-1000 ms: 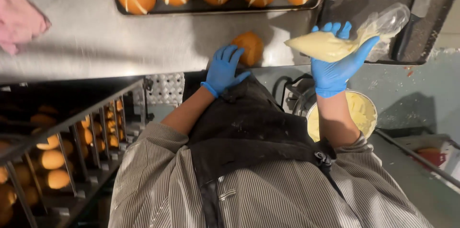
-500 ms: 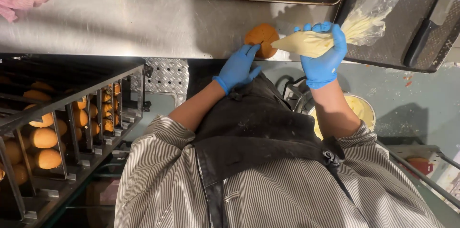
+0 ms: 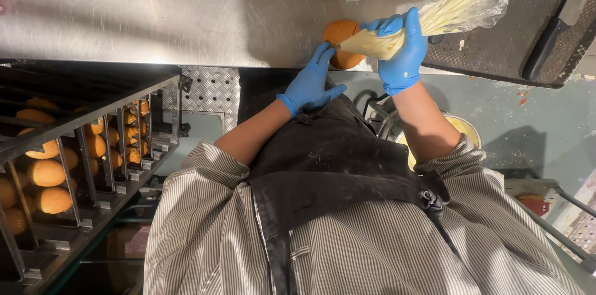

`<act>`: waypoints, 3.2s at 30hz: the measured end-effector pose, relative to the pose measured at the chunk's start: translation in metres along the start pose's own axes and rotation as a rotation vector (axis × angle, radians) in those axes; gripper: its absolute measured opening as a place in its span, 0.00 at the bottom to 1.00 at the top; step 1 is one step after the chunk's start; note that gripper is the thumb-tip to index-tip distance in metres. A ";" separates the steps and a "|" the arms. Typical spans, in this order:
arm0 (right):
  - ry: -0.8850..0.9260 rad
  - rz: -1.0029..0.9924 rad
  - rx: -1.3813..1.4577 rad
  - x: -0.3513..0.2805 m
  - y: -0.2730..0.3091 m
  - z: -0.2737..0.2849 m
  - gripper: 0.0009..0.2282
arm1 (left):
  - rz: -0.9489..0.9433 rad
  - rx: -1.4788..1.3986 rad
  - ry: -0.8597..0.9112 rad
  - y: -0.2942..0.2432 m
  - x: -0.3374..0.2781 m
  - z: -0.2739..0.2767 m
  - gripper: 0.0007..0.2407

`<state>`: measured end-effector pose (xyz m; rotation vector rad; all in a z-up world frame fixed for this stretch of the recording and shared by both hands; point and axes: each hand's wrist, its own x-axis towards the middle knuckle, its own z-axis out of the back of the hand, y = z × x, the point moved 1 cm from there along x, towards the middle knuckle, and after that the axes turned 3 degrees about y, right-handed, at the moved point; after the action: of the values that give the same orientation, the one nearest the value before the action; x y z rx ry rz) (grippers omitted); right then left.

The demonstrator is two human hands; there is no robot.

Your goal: Pipe cream or batter in a star pattern onto individual bread buns on a tray.

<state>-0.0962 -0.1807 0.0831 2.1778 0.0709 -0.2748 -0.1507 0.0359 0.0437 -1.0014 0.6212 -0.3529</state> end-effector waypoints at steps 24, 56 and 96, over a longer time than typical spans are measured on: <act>0.075 0.176 -0.281 0.007 -0.042 -0.016 0.19 | -0.197 -0.525 -0.238 0.071 -0.004 -0.038 0.24; -0.092 0.154 -0.269 0.007 -0.044 0.003 0.18 | -0.174 -0.287 -0.140 0.033 0.006 0.000 0.24; 0.004 0.298 -0.333 -0.004 -0.033 0.014 0.21 | -0.172 -0.063 -0.042 -0.003 0.021 0.020 0.32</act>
<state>-0.1074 -0.1722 0.0501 1.8276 -0.1927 -0.0808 -0.1217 0.0368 0.0472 -1.1238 0.5116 -0.4649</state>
